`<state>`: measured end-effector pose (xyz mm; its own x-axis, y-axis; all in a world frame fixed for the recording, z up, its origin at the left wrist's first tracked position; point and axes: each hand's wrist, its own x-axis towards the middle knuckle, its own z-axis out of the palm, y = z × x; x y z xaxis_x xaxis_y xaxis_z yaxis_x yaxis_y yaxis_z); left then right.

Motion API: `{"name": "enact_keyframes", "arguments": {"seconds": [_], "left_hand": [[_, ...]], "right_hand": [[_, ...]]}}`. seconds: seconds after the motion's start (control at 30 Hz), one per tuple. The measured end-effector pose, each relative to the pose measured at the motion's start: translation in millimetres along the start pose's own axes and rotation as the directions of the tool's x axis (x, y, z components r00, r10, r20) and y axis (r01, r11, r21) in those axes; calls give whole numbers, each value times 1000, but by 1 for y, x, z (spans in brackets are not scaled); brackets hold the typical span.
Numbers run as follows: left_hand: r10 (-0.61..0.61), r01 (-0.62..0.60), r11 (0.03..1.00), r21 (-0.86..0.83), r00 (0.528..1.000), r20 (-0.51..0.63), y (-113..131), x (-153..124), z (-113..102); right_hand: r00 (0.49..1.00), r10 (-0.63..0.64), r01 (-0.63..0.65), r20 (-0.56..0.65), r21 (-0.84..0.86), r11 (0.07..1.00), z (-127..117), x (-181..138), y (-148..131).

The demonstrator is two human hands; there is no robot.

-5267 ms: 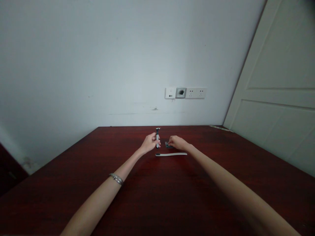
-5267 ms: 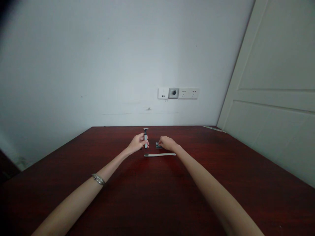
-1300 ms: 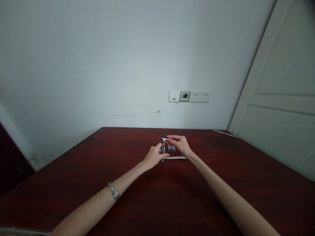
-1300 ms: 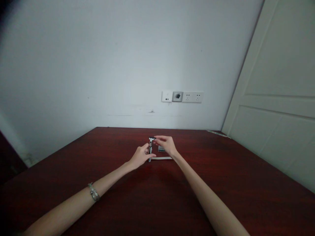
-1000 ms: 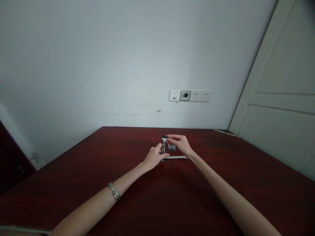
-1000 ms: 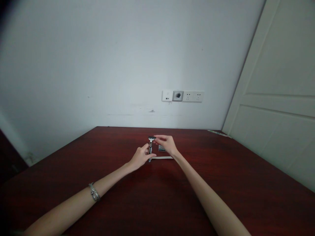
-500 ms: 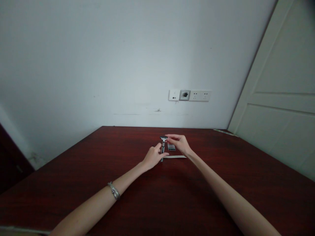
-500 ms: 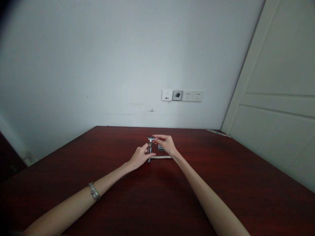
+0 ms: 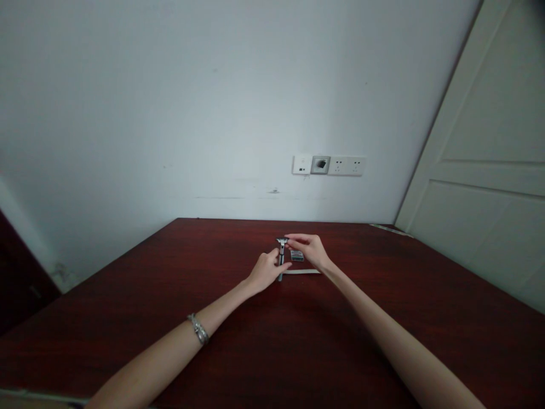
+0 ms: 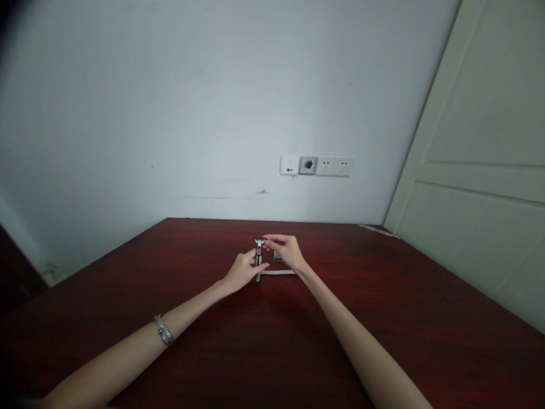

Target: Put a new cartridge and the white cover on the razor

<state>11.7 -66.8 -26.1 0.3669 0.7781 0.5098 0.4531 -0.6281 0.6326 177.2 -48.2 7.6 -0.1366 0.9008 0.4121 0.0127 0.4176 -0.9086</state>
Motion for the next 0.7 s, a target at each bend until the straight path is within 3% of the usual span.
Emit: {"name": "enact_keyframes", "arguments": {"seconds": [0.53,0.7], "left_hand": [[-25,28,999,-43,998,63,7,1,-1],[-53,55,993,-105,998,24,9,1,3]], "right_hand": [[1000,-5,6,-31,34,999,4,-2,-4],[998,-35,35,-43,14,999,5,-2,-3]]}}
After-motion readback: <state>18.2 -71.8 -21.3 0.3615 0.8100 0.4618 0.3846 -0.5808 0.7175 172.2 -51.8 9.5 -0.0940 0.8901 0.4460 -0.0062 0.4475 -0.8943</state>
